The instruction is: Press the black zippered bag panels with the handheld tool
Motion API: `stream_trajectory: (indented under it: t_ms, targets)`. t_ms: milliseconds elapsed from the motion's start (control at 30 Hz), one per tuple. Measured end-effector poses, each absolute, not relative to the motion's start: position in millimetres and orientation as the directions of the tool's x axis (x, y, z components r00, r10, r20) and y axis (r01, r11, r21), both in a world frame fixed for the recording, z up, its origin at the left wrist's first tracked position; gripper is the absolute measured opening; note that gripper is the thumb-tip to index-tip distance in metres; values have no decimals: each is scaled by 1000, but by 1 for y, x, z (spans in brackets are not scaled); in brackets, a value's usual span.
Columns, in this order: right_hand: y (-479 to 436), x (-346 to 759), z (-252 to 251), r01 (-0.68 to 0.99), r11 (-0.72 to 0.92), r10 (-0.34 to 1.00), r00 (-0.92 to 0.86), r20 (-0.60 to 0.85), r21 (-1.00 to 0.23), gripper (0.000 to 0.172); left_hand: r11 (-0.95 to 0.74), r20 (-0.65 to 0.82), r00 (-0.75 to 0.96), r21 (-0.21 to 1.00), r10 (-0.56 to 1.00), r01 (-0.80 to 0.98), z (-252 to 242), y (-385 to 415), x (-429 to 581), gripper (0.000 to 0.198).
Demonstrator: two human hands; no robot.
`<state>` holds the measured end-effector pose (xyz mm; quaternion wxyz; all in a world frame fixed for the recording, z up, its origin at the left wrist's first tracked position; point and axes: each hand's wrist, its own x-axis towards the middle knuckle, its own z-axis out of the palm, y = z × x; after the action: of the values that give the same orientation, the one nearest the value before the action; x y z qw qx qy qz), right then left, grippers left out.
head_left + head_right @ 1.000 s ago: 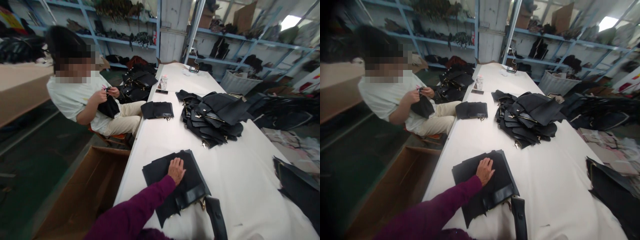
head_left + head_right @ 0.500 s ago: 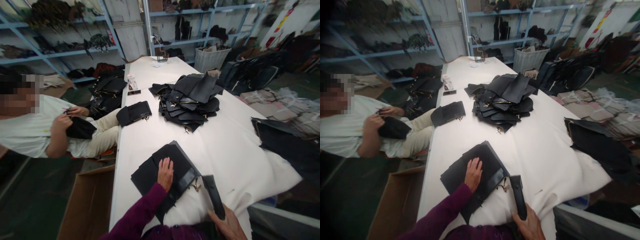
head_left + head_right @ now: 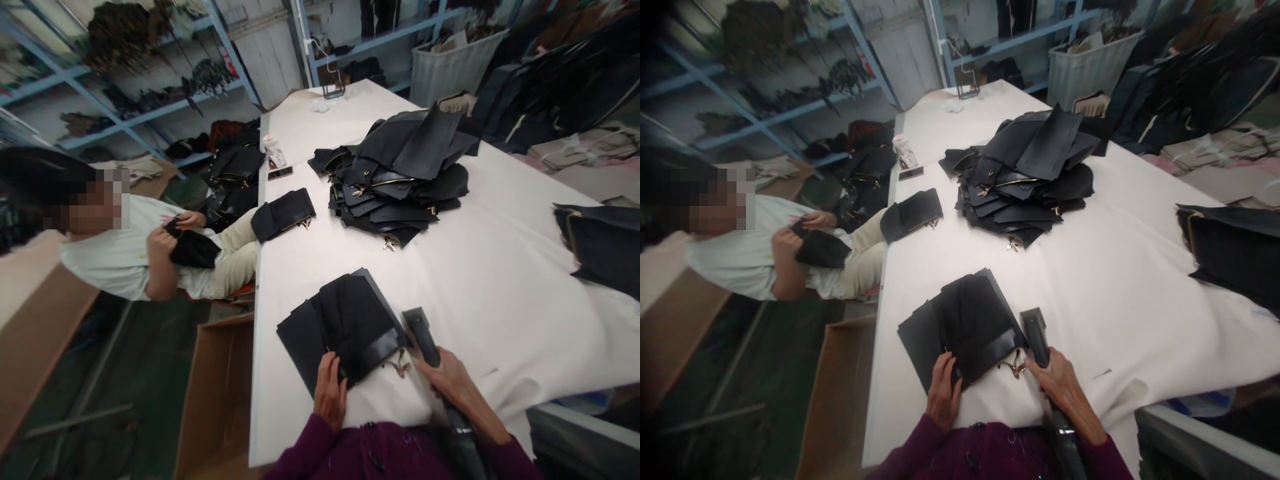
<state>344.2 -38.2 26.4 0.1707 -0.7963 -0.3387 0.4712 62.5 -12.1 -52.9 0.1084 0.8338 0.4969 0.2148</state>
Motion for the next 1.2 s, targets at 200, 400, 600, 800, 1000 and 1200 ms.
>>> stream_trajectory:
  t_ms: [200,400,600,800,1000,1200]
  targets:
    - [-34,358,43,403,-722,689,343,-638,-563,33,-44,163,-54,543,985,839,-40,6,63,44]
    - [-47,337,67,465,-672,725,252,-641,-577,36,350,-196,-300,672,934,652,-28,57,37,4]
    - [-64,317,80,525,-572,764,60,-643,-630,37,365,-354,-97,864,930,347,1,78,16,39]
    - [-61,290,110,569,-488,753,-110,-649,-662,28,408,-401,79,907,913,-106,38,80,27,33]
    - [-53,258,121,629,-358,753,-242,-611,-690,21,426,-391,169,834,905,-350,48,82,30,32]
    - [-45,236,117,606,-338,805,-211,-555,-720,19,471,-410,232,777,882,-418,50,74,32,30]
